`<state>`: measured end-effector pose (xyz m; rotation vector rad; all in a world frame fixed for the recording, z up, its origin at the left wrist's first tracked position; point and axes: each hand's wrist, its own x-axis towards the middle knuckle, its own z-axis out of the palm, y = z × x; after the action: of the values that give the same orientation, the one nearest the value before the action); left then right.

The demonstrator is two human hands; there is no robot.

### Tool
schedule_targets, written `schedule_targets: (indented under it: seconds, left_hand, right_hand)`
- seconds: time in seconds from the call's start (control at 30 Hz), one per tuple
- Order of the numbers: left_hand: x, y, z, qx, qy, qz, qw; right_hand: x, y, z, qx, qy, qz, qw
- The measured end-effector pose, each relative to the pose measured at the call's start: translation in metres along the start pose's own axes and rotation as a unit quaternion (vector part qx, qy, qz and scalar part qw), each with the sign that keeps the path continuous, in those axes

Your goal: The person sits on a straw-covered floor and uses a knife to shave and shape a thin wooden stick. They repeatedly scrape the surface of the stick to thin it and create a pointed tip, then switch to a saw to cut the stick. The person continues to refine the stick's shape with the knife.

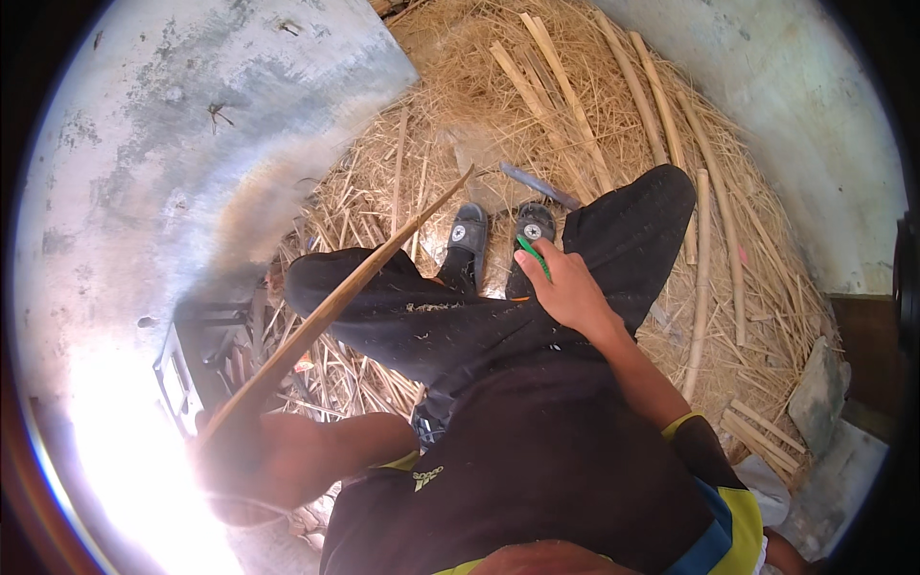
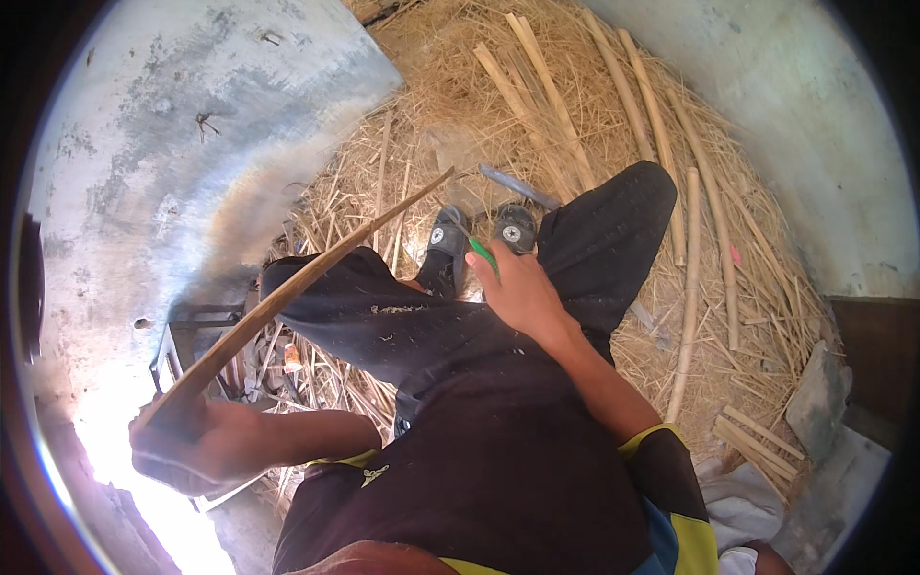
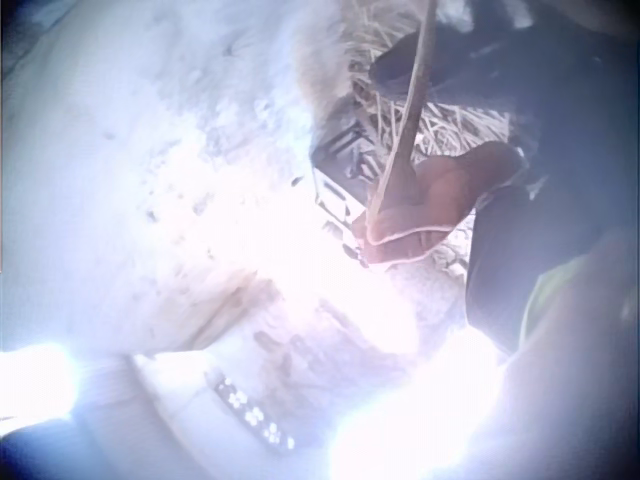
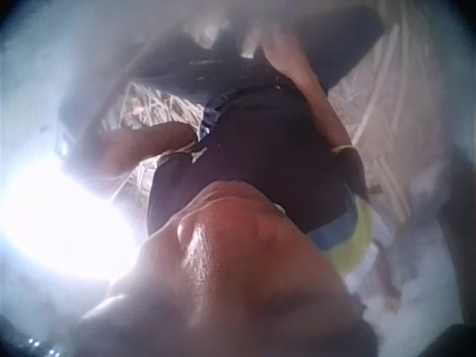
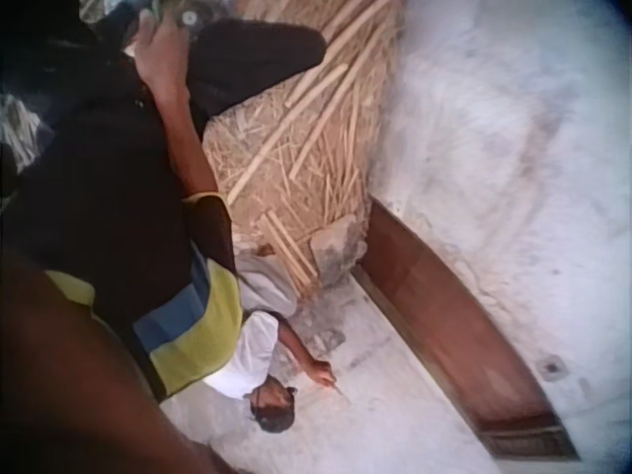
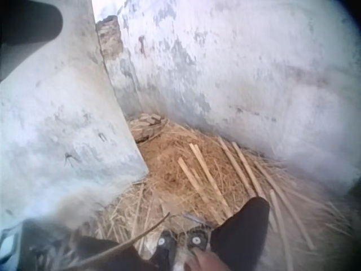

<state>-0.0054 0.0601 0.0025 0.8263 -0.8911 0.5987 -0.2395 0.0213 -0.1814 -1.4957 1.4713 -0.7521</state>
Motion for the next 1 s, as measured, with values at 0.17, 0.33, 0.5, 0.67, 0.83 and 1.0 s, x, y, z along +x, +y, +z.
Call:
schedule_targets:
  seconds: [0.17,0.33,0.5,0.67,0.83,1.0]
  left_hand:
    - [0.001,-0.001,0.004,-0.002,0.006,-0.044,0.999]
    - [0.001,0.004,0.009,0.234,-0.074,0.169,0.955]
    - [0.012,-0.002,0.012,0.395,-0.125,0.253,0.874]
    - [0.011,0.006,0.029,0.040,0.033,-0.147,0.988]
    - [0.011,0.000,0.029,0.018,-0.102,-0.026,0.994]
    - [0.003,-0.012,0.033,0.048,-0.151,-0.032,0.987]
  right_hand:
    - [-0.003,0.000,0.008,0.006,0.001,-0.012,1.000]
    - [-0.002,0.001,0.005,0.007,0.005,-0.024,1.000]
    - [0.000,0.001,-0.005,0.061,0.000,0.027,0.998]
    - [0.003,0.000,-0.013,0.074,0.011,0.011,0.997]
    - [0.001,-0.002,-0.020,0.093,0.046,0.008,0.995]
    - [0.000,-0.004,-0.026,0.103,0.068,0.015,0.992]
